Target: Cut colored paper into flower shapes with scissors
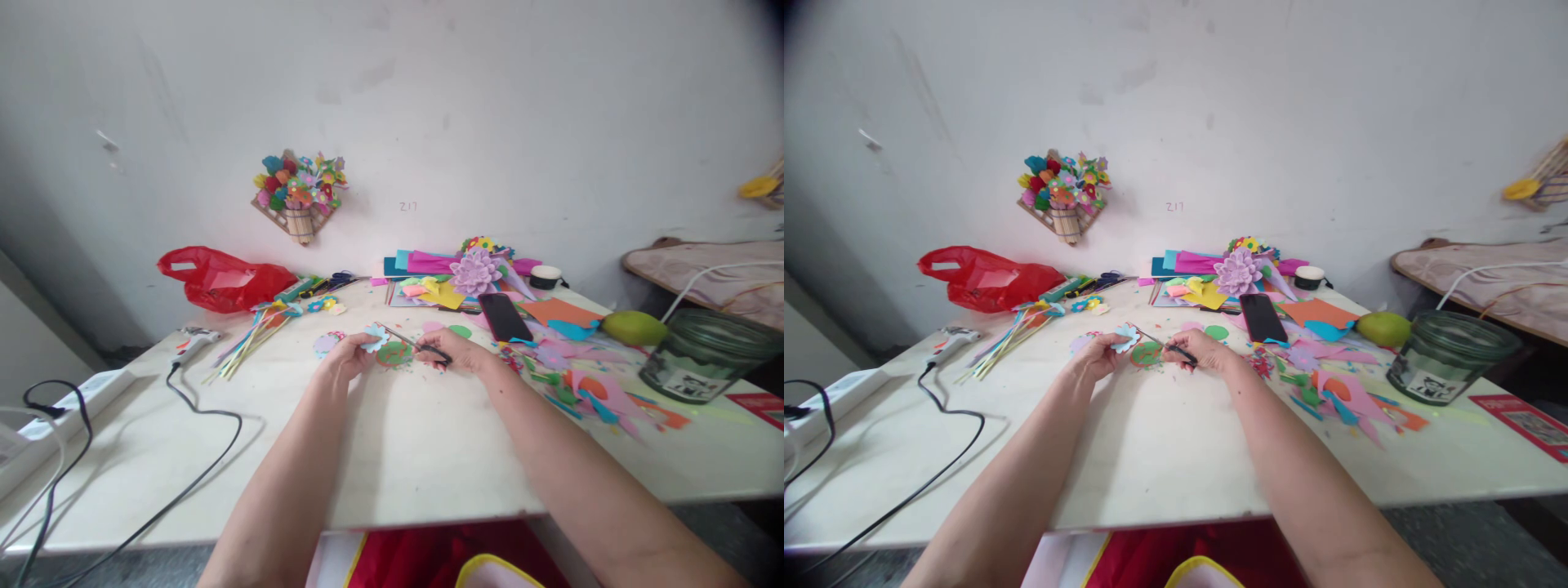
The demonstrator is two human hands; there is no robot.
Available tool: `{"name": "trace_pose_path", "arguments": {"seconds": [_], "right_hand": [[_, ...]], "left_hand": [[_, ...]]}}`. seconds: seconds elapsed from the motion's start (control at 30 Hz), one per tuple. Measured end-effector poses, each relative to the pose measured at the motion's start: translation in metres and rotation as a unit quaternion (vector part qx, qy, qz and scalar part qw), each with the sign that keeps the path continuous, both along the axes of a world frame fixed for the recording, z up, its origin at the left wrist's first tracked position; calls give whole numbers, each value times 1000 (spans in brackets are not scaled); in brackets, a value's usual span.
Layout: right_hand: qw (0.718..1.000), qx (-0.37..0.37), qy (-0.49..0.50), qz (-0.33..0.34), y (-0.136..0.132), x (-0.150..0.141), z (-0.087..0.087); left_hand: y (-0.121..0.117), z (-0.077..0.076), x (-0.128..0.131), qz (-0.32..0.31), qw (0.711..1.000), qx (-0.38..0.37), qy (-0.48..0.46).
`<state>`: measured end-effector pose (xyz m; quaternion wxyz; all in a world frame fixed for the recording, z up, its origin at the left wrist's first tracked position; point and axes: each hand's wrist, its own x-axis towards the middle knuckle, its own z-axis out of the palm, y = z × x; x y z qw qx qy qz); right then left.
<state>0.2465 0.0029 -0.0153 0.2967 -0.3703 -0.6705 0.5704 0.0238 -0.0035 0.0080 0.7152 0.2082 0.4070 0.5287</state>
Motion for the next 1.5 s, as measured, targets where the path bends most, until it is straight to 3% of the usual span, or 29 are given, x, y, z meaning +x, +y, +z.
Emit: {"name": "trace_pose_path", "arguments": {"seconds": [0.5, 0.7, 0.93, 1.0, 1.1, 1.2, 1.3, 1.4, 1.5], "right_hand": [[998, 23, -31, -51, -4, -2, 7], [997, 55, -55, -10, -17, -3, 17], [988, 71, -63, -123, -6, -10, 6], [977, 104, -87, -161, 1, -10, -1], [943, 218, -157, -195, 5, -10, -7], [892, 291, -274, -211, -2, -11, -1], [855, 306, -359, -218, -10, -15, 6], [842, 314, -393, -194, -12, -18, 8], [853, 314, -386, -159, -10, -18, 4]], "left_hand": [[3, -3, -3, -11, 1000, 12, 3], [4, -5, -3, -7, 1000, 14, 20], [1, -4, -3, -33, 998, 21, 40], [2, -5, -3, -38, 998, 22, 49], [5, -8, -3, -52, 996, 42, 60], [6, -10, -3, -71, 993, 57, 73], [5, -9, -1, -82, 990, 70, 91], [2, -7, 2, -89, 987, 82, 104], [0, -6, 5, -88, 985, 88, 119]]}}
